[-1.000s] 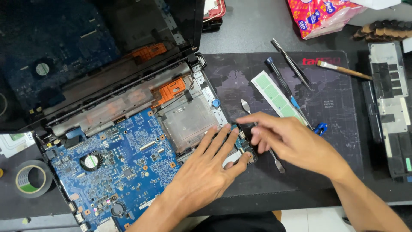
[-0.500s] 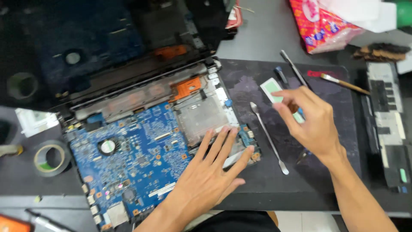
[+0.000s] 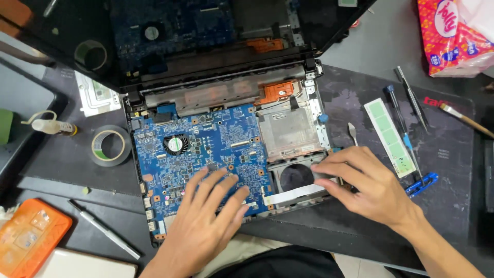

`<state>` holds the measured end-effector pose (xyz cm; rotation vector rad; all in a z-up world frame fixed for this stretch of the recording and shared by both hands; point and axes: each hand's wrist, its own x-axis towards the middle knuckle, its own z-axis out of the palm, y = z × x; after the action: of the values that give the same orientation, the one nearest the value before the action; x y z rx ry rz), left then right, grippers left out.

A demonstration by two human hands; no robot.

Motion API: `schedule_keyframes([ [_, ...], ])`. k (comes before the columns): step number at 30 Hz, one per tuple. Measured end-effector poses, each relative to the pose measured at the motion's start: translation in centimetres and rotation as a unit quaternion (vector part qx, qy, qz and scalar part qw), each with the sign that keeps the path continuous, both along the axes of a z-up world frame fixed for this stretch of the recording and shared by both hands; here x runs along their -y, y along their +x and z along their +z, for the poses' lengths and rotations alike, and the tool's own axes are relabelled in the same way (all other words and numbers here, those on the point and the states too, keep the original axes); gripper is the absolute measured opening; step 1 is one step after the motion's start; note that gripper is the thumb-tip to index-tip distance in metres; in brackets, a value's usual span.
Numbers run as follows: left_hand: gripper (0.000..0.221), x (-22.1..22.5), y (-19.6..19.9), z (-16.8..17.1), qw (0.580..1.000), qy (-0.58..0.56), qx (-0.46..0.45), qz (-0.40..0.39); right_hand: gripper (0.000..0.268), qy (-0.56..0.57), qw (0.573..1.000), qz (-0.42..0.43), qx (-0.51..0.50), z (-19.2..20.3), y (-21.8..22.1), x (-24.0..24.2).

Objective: The person reassembles a laptop by connecting a ribbon cable to the motherboard, installing a small circuit board, and securing the keyboard and metal cover plate with screws. The laptop is closed at the end.

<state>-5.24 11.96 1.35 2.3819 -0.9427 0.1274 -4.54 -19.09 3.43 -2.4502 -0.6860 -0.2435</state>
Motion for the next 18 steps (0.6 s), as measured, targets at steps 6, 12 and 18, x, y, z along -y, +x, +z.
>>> schedule_keyframes([
  [6, 0.035, 1.2, 0.4, -1.3, 0.999, -0.005, 0.015, -0.043, 0.017, -0.012, 0.98, -0.197, -0.032, 1.6, 0.5, 2.9],
  [12, 0.037, 1.1, 1.3, -2.2, 0.998, -0.014, 0.017, -0.057, 0.018, 0.134, 0.922, -0.335, -0.141, 0.8, -0.9, 9.3],
  [18, 0.042, 2.5, 2.0, -2.0, 0.995, 0.009, 0.007, -0.098, 0.019, 0.153, 0.897, -0.373, -0.18, -0.5, -1.5, 13.9],
])
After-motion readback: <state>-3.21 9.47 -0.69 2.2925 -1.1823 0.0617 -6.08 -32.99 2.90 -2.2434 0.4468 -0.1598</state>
